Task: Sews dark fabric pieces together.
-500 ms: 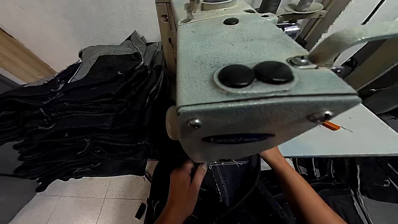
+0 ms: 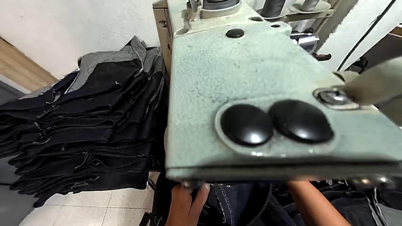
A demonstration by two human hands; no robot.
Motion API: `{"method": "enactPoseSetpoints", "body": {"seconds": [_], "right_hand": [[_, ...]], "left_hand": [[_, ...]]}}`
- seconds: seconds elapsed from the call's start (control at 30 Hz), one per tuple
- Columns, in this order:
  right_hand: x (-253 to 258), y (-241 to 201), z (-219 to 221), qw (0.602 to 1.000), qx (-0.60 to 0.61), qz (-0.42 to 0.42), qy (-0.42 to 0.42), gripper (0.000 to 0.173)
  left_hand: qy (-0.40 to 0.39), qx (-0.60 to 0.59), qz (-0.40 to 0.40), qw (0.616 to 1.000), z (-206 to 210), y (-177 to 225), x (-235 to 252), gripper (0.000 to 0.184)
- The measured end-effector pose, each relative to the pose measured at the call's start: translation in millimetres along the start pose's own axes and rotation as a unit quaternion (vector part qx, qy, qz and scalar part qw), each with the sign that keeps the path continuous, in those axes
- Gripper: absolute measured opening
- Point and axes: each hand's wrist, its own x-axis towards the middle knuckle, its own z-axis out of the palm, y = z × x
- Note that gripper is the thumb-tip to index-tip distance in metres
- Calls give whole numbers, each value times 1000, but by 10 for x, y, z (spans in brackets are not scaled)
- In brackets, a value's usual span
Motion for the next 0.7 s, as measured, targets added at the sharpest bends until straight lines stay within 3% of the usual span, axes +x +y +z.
{"method": "enactPoseSetpoints", "body": {"seconds": [0.17, 0.27, 0.33, 0.5, 0.7], "right_hand": [[29, 136, -11, 999, -4, -53, -13, 48], [-40, 171, -98, 998, 8, -41, -37, 45], [-223, 188, -139, 998, 6, -63, -12, 43], [-678, 244, -84, 993, -37, -63, 95, 77], [-1313, 274, 338, 988, 91, 58, 110, 89]], "left_hand": [[-50, -31, -19, 998, -101, -11, 23, 30], [-73, 26, -10, 997, -201, -10, 31, 38], [-80, 72, -8, 994, -300, 6, 7, 41], [-113, 140, 10, 984, -638, 222, -89, 29], [-113, 192, 44, 974, -721, 490, -226, 24]]}}
